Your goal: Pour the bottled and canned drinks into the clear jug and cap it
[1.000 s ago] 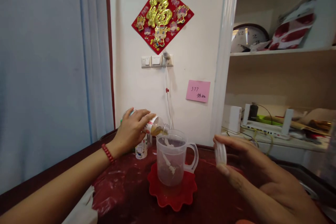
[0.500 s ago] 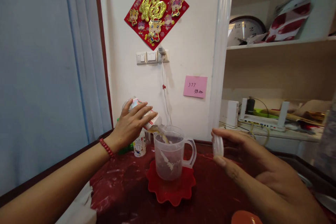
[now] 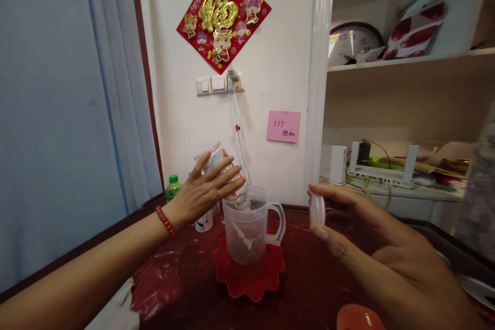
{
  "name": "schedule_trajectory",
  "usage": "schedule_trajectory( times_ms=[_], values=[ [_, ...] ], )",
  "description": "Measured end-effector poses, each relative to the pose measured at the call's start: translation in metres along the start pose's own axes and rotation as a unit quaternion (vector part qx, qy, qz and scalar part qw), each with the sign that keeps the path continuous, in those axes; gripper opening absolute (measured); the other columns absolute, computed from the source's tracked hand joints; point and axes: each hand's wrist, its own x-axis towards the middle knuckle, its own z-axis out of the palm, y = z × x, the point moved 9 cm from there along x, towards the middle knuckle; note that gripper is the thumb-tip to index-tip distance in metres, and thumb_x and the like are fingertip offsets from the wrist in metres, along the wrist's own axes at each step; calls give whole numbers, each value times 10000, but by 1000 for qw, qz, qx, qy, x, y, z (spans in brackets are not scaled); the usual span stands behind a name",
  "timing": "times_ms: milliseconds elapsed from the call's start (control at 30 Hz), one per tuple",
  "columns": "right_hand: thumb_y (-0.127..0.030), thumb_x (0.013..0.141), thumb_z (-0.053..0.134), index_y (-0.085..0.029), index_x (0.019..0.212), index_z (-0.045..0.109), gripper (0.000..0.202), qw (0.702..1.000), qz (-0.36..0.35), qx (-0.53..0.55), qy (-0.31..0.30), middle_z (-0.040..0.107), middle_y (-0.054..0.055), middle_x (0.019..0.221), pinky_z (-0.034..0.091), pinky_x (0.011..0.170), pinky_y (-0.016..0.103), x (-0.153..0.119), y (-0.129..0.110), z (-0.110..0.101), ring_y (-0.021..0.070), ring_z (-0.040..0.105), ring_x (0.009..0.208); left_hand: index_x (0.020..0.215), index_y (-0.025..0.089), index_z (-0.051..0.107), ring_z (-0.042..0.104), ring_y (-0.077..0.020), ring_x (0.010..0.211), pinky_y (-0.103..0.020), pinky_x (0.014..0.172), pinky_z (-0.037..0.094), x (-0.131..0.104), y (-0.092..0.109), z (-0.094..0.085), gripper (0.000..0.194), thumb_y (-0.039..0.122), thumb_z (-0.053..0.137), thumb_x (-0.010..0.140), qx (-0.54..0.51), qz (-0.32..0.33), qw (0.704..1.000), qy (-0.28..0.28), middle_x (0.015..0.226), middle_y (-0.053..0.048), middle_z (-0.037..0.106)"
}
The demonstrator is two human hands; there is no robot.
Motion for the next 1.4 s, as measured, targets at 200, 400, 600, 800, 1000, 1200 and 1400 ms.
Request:
schedule_trajectory(
  times_ms=[200, 400, 600, 800, 1000, 1200, 1400],
  values=[
    [-410, 917, 657, -371, 1236, 682, 322, 1000, 0, -14, -6, 716, 22, 1228, 625, 712, 256, -1, 1, -1, 221, 725, 1018, 1467, 319, 423, 362, -255, 1498, -601, 1262, -36, 12, -6, -4, 575, 3, 462, 989, 34, 1, 999, 22, 1530, 22, 529],
    [-446, 920, 647, -342, 1266, 672, 363, 1000, 11, -15, -8, 706, 57, 1241, 630, 715, 287, -3, 6, -3, 255, 706, 1070, 1444, 369, 452, 371, -264, 1492, -649, 1251, 79, 17, -11, 1, 616, -9, 500, 960, -21, -17, 1000, 6, 1500, -6, 564],
    [-445, 925, 653, -343, 1284, 657, 373, 999, 12, -28, -22, 694, 55, 1246, 606, 862, 345, -4, 12, -1, 240, 703, 1043, 1370, 325, 538, 511, -334, 1341, -671, 1203, 161, 7, -22, 3, 601, 33, 599, 849, -100, -123, 987, -15, 1366, -61, 647],
    [-409, 893, 681, -290, 1279, 628, 408, 991, 100, 82, -19, 710, 59, 1158, 582, 886, 382, -7, 41, 31, 224, 695, 993, 1366, 236, 520, 596, -347, 1145, -590, 1060, 341, -13, -31, 0, 606, 362, 738, 814, -185, -216, 958, -36, 1263, -112, 670],
    [-324, 879, 684, -265, 1224, 647, 352, 990, 93, 101, -38, 699, 69, 1173, 519, 990, 472, -13, 47, 60, 258, 661, 1077, 1370, 296, 491, 570, -311, 1091, -505, 990, 350, -19, 0, -26, 609, 324, 712, 803, -253, -183, 950, -21, 1241, -67, 656],
    [-212, 882, 651, -304, 1206, 657, 337, 997, -8, 62, -43, 682, 26, 1198, 544, 947, 408, -14, 22, 63, 210, 649, 1065, 1385, 317, 471, 541, -296, 1134, -517, 1055, 299, -23, 18, -45, 598, 224, 670, 828, -273, -157, 949, -19, 1272, -55, 631],
    [-138, 864, 617, -264, 1150, 667, 316, 991, -119, 30, -62, 716, 15, 1150, 549, 938, 309, -12, -3, 61, 171, 669, 1074, 1393, 308, 476, 527, -305, 1144, -521, 1043, 319, -30, 17, -52, 601, 202, 668, 833, -283, -151, 947, -8, 1275, -64, 621]
  ],
)
